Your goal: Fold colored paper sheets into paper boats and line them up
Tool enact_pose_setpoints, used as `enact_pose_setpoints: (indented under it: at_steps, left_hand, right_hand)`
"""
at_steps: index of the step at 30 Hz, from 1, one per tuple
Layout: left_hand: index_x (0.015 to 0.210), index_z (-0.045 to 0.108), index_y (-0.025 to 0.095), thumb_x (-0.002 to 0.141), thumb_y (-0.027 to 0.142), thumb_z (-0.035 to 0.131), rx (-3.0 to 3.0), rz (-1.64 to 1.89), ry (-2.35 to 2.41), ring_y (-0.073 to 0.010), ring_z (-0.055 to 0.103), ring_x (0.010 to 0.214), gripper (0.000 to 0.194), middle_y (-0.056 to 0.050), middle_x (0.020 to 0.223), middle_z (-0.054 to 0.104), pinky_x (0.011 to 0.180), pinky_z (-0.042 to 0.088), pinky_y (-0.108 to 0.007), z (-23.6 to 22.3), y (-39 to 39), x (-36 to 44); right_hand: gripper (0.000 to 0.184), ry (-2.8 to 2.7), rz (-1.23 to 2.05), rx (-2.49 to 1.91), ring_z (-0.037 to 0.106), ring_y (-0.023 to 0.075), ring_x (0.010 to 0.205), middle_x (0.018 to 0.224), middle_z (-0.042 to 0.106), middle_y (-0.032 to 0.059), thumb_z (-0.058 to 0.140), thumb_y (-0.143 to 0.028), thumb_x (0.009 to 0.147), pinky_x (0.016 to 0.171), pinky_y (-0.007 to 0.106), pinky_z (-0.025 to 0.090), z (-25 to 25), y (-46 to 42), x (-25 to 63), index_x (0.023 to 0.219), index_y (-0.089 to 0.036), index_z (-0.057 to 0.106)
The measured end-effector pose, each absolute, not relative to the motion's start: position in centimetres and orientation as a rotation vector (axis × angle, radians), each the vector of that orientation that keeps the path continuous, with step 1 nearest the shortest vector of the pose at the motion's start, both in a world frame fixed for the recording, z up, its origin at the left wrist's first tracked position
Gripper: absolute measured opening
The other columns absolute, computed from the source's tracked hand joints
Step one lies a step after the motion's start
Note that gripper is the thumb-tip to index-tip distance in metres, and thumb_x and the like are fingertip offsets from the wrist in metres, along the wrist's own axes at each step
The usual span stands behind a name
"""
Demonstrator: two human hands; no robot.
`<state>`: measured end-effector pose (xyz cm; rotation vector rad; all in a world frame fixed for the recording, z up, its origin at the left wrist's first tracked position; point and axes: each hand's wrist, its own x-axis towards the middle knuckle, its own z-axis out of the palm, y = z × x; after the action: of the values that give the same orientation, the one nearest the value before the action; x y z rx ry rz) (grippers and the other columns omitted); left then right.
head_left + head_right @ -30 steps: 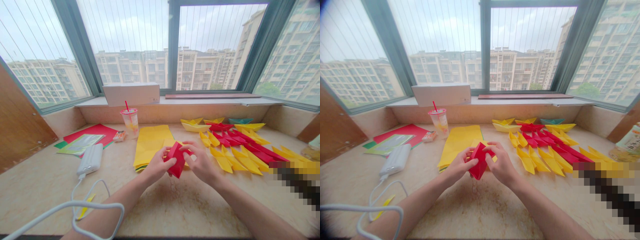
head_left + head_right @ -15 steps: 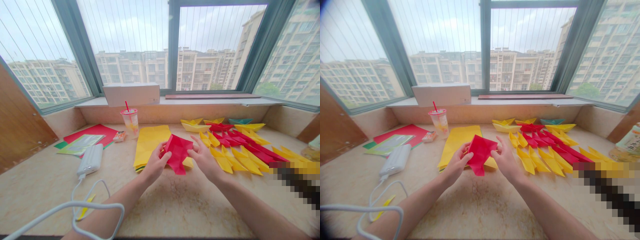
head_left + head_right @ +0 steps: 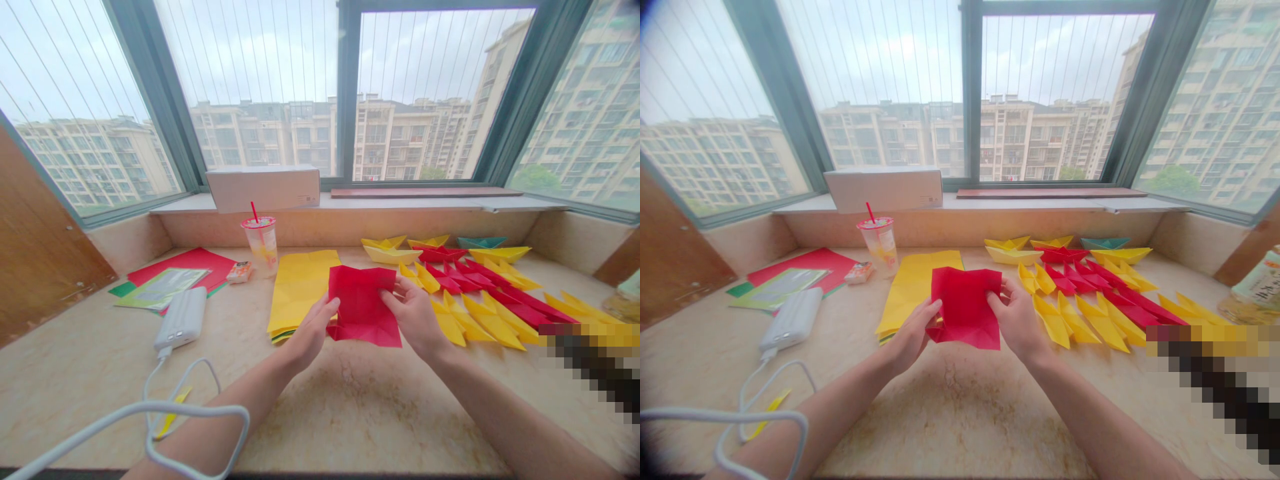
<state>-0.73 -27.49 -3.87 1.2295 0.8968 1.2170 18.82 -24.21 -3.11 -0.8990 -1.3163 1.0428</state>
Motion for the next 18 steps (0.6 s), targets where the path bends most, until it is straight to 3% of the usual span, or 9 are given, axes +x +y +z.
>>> enact_pose_setpoints:
  at_steps: [5, 13, 18]
  left_hand:
    - [0.127, 0.06, 0.019, 0.088, 0.049, 0.059, 1.182, 1.22, 0.909, -0.0266, 0.065, 0.106, 0.049, -0.01, 0.11, 0.071, 0.087, 0.054, -0.036, -3.7, -27.4, -0.7]
    - [0.152, 0.023, 0.034, 0.091, 0.054, 0.056, 1.207, 1.103, 0.774, -0.0168, 0.066, 0.069, 0.072, -0.006, 0.107, 0.069, 0.063, 0.057, -0.032, -3.2, -27.9, -0.3]
    - [0.151, 0.026, 0.03, 0.094, 0.06, 0.043, 1.174, 1.084, 0.765, -0.0177, 0.065, 0.067, 0.067, -0.007, 0.099, 0.068, 0.056, 0.057, -0.032, -3.2, -27.8, -0.5]
  right_hand:
    - [0.032, -1.331, 1.006, -0.892, 0.072, 0.0251, 0.096, 0.108, 0.075, 0.01, 0.067, -0.034, 0.08, 0.085, 0.041, 0.06, -3.5, -23.8, 18.9, 0.108, -0.02, 0.065]
    - [0.032, -1.352, 1.106, -0.82, 0.071, 0.027, 0.099, 0.113, 0.073, 0.01, 0.064, -0.038, 0.084, 0.076, 0.039, 0.062, -2.7, -24.6, 18.3, 0.112, -0.023, 0.062]
    - [0.031, -1.427, 1.071, -0.821, 0.071, 0.028, 0.099, 0.114, 0.072, 0.008, 0.06, -0.037, 0.089, 0.081, 0.042, 0.061, -2.6, -24.9, 18.4, 0.116, -0.024, 0.065]
